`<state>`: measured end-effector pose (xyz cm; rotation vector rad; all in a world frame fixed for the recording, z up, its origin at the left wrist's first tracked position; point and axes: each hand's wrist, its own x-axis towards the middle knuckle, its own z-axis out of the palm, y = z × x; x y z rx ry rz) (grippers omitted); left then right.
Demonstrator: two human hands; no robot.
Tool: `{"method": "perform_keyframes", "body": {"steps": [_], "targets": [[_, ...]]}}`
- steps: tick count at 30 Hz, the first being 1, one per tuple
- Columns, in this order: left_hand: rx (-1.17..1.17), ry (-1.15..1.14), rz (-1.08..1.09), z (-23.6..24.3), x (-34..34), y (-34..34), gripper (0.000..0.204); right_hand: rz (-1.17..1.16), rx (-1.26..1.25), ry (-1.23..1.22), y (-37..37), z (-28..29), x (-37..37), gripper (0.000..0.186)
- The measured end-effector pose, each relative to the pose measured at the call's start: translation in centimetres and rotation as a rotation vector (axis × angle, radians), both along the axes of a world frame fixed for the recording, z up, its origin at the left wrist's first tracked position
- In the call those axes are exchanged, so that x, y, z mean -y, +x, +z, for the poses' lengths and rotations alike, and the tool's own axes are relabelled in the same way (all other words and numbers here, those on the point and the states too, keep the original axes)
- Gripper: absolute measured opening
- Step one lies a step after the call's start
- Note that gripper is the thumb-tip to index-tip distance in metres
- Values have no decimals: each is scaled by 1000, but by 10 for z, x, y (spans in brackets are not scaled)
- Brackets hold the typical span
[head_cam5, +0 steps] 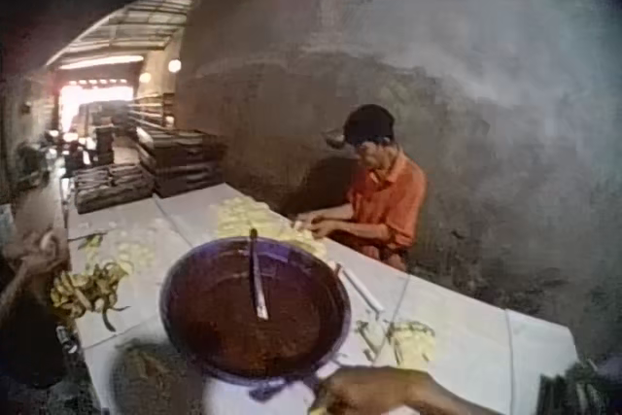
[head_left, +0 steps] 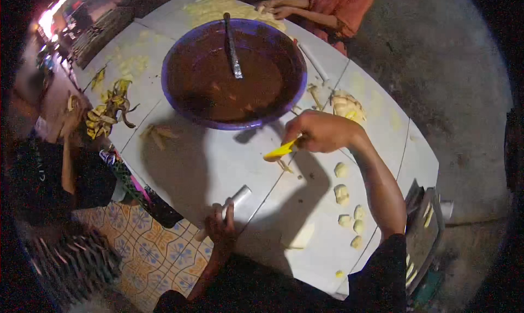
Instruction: The person flattens pieces of dough with a roller and by hand, spreads chocolate filling onto the dough with a spatula, adds banana slices, rolls each portion into a log, and places the filled dough rolls onto a metal tray.
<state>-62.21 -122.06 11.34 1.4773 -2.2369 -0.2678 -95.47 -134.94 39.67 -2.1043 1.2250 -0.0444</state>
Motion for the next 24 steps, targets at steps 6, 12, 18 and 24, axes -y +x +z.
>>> {"method": "perform_keyframes", "body": {"steps": [6, 12, 18, 24], "targets": [[113, -342, -74, 9, 12, -6, 50, -464, -192, -21, 40, -76, -242, 64], [132, -108, -151, -20, 12, -3, 60, -1031, -81, -10, 113, -184, -356, 46], [220, -298, -163, -36, 22, 7, 62, -1086, -203, -367, 138, -221, -390, 50], [214, -278, -175, 27, 6, -4, 56, -1243, 141, -155, 113, -185, -426, 33]]}}
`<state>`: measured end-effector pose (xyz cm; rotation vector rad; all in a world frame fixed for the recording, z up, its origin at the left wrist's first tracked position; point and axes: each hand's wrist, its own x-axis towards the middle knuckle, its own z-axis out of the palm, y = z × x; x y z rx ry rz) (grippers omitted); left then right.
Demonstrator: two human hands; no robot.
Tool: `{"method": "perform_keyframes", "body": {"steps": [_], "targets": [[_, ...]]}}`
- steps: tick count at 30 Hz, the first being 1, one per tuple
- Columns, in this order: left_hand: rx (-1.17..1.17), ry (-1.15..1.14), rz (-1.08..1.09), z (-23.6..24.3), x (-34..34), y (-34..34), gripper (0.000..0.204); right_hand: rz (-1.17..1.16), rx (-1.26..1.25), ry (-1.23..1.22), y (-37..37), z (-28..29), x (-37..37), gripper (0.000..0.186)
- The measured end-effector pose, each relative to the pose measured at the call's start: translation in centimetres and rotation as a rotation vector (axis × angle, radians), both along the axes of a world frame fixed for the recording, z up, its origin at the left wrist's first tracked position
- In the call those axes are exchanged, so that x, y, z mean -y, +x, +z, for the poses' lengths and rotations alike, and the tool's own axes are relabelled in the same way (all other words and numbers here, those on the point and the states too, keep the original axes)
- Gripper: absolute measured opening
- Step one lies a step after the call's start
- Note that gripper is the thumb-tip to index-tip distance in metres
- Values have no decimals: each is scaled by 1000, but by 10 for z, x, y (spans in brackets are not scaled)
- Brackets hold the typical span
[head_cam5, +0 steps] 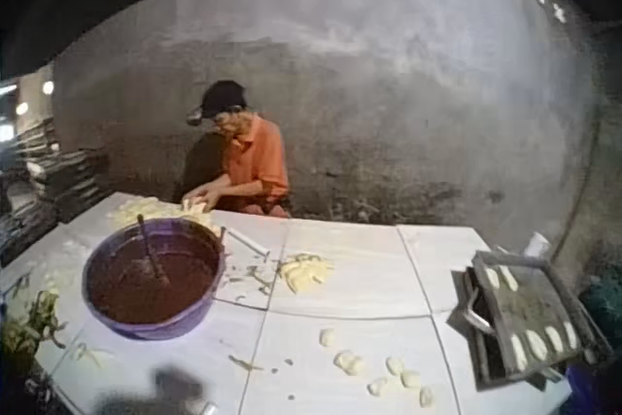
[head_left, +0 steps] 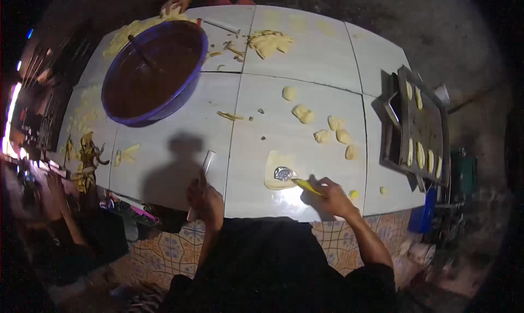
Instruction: The person flattens pieces of dough with a roller and by hand, spreads chocolate filling onto the dough with a spatula, adds banana slices, rolls each portion into a log, and places the filled dough rolls onto a metal tray.
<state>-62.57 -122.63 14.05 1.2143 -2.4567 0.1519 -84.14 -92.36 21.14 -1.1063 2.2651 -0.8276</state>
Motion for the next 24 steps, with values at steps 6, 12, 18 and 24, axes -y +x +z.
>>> {"method": "perform_keyframes", "body": {"steps": [6, 12, 18, 24], "targets": [[5, 182, 39, 11, 1, -5, 56, -383, -426, 227, -78, 16, -80, 31], [-35, 179, 67, 15, 5, 2, 58, -197, -14, -157, -73, -5, 121, 35], [-53, 112, 25, 14, 4, -3, 58, 97, -270, -288, -65, -39, 303, 26], [-78, 110, 56, 13, 0, -5, 52, 139, -199, -190, -56, -25, 311, 26]]}}
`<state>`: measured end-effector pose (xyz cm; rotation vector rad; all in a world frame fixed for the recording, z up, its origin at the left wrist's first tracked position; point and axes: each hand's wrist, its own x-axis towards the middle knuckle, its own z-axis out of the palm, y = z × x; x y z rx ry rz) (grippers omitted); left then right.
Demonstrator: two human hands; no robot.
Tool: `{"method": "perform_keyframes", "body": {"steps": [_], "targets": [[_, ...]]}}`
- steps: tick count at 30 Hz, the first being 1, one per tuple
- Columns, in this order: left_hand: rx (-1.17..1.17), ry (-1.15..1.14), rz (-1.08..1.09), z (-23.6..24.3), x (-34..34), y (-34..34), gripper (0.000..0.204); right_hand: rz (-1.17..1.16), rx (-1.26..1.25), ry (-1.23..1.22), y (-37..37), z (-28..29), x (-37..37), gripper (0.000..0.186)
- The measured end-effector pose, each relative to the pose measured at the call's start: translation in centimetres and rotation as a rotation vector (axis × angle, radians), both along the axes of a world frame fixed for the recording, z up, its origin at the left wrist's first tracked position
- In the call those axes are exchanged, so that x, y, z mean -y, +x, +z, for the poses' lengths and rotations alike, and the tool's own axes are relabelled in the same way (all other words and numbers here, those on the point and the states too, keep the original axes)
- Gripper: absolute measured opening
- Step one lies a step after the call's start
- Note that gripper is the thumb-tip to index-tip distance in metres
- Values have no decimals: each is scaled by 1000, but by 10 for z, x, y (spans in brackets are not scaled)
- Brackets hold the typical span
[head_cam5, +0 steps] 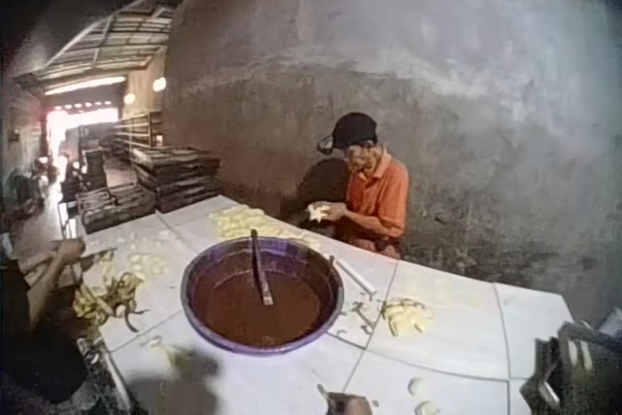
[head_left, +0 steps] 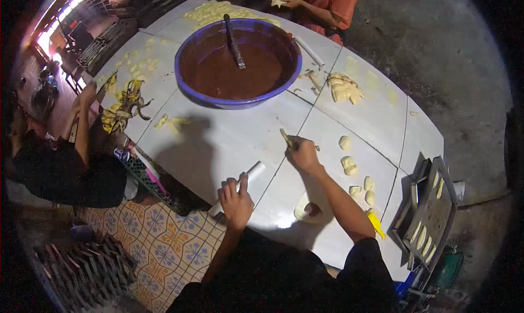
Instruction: The person flattens pieces of dough with a roller and by hand, spreads chocolate filling onto the dough with a spatula, adds banana slices, rolls each portion into a log, and places the filled dough rolls onto a metal tray.
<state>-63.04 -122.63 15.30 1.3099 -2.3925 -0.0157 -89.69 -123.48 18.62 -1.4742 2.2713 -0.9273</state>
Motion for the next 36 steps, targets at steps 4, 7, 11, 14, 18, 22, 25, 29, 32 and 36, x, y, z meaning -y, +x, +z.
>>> {"method": "perform_keyframes", "body": {"steps": [4, 7, 11, 14, 18, 22, 25, 29, 32, 36], "targets": [[64, 45, -13, -1, 3, 3, 57, -103, 377, -38, -4, 23, -55, 25], [-93, 58, -34, -2, 5, 6, 50, -29, 167, 49, 1, 33, -119, 26], [-237, 96, -27, -8, 1, -12, 53, 75, 153, 18, 9, 12, -178, 29], [-326, 63, -430, 23, -6, -52, 51, -20, 91, -6, 16, -27, -193, 19], [-313, 372, -883, 31, -23, -99, 35, -132, 45, -162, 24, -34, -201, 21], [-186, 346, -967, 5, -31, -118, 19, -152, -18, -70, 36, -19, -207, 22], [-193, 333, -962, 1, -37, -124, 11, -168, -37, -158, 38, -34, -214, 23], [-212, 377, -966, -3, -36, -106, 9, 11, -40, -2, 45, -17, -211, 26], [-222, 413, -991, 0, -44, -94, 11, -35, -21, -98, 55, -22, -229, 23], [-361, 524, -955, 1, -51, -74, 17, -119, -57, -230, 78, -8, -240, 34]]}}
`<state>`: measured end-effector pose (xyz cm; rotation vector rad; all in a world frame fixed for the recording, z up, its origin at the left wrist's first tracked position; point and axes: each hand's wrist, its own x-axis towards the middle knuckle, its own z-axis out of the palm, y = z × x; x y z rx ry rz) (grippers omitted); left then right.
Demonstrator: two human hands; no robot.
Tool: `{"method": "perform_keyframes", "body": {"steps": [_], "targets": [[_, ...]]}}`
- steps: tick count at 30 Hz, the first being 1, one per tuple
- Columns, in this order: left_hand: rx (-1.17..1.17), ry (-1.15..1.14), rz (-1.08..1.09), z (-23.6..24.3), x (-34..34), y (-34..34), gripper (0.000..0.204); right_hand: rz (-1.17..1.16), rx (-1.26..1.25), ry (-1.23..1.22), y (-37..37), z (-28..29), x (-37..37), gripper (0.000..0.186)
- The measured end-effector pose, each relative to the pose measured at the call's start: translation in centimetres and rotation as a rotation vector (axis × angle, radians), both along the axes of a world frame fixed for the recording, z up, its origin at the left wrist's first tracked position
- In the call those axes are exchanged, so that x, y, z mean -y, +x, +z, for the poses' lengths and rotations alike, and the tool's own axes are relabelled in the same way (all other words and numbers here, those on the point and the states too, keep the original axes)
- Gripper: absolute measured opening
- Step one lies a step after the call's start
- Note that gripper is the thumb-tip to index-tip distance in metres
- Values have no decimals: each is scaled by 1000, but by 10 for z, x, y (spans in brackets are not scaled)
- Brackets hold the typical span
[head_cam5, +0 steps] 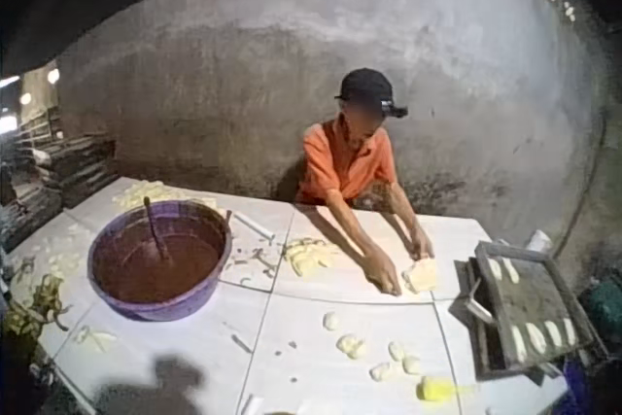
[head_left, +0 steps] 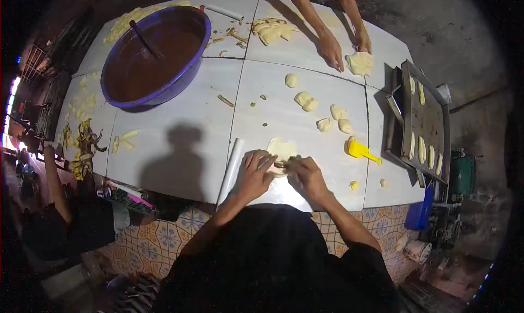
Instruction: The person flattens pieces of dough with a roller and by hand, spreads chocolate filling onto the dough with a spatula, adds banana slices, rolls each portion into a log, and places the filled dough rolls onto a metal tray.
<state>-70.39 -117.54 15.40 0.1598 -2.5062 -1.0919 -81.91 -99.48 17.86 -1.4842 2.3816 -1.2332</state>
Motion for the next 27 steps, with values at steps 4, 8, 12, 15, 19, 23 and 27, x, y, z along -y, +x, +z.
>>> {"method": "perform_keyframes", "body": {"steps": [4, 8, 12, 15, 19, 23, 27], "targets": [[-107, -184, -133, -17, 5, 6, 18, 7, -12, 40, 10, -29, -7, 22], [-117, 78, 149, -14, -1, -21, 9, -288, 176, -148, 2, -16, 20, 20], [32, -200, 93, -9, 5, -32, 40, -209, 108, -38, -14, -25, 20, 25], [-10, -267, 44, 13, 1, -25, 57, -141, 110, -64, -14, -27, 14, 29], [4, -429, -151, -26, 14, -26, 49, -21, 28, 34, -9, -30, 19, 28], [139, -462, -37, -28, 7, -28, 40, -234, -139, -34, -12, -36, 23, 25], [139, -454, 152, -4, -4, -20, 45, -210, -38, 81, 4, -26, 22, 39]]}}
